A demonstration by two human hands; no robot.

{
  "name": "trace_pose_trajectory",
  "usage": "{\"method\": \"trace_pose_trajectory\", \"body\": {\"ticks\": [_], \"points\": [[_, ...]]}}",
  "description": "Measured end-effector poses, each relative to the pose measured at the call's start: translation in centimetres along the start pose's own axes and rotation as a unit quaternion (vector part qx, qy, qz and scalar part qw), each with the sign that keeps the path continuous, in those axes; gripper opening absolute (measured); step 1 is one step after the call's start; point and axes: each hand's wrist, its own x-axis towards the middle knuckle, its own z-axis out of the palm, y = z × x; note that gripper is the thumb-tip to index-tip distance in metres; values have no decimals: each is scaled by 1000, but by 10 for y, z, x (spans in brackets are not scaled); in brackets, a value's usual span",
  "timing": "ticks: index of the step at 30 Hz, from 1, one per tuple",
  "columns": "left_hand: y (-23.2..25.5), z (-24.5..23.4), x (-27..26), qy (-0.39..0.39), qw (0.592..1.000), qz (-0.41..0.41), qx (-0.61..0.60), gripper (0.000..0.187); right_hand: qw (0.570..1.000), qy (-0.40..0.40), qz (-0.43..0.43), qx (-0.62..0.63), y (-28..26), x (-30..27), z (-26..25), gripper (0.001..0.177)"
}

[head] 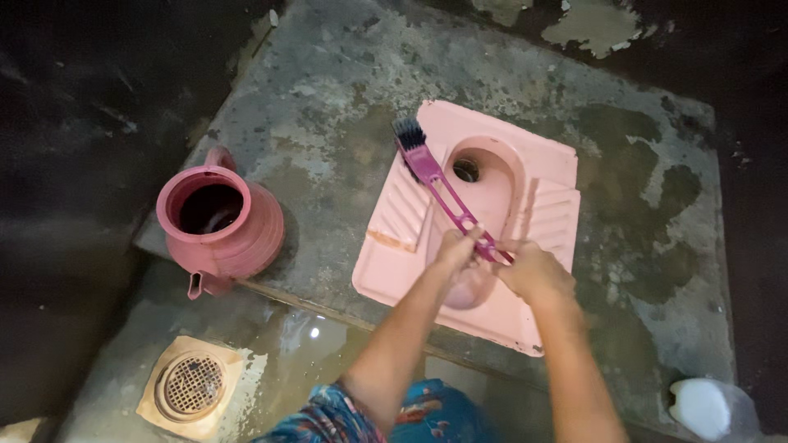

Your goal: The person scrubs a pink squat toilet with a long-handled brush, focusing on the bowl and footrests. They pour a white cleaning powder into the bowl and continue scrubbing the interior surfaces.

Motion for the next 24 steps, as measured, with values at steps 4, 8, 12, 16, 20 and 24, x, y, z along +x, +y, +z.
{"method": "trace_pose_trajectory", "body": {"ticks": [4, 8, 12, 16, 20, 24], "points": [[-7, 3, -3, -53, 993, -3, -109, 30, 1000, 1, 23, -8, 5, -5, 3, 53], [-50, 56, -35, -71, 996, -9, -46, 28, 996, -24, 72, -44, 63, -29, -3, 61], [-72, 80, -48, -70, 990, 16, -118, 33, 999, -20, 45, -11, 87, -38, -9, 61], [-48, 48, -25, -87, 974, 39, -203, 28, 1000, 15, 2, 13, 48, -21, -7, 58], [-6, -7, 15, -29, 999, 11, -16, 39, 995, -43, 31, 81, -3, 4, 7, 54], [-14, -8, 19, -19, 996, 0, -91, 31, 998, -28, 19, 59, 11, 15, 20, 55]]}}
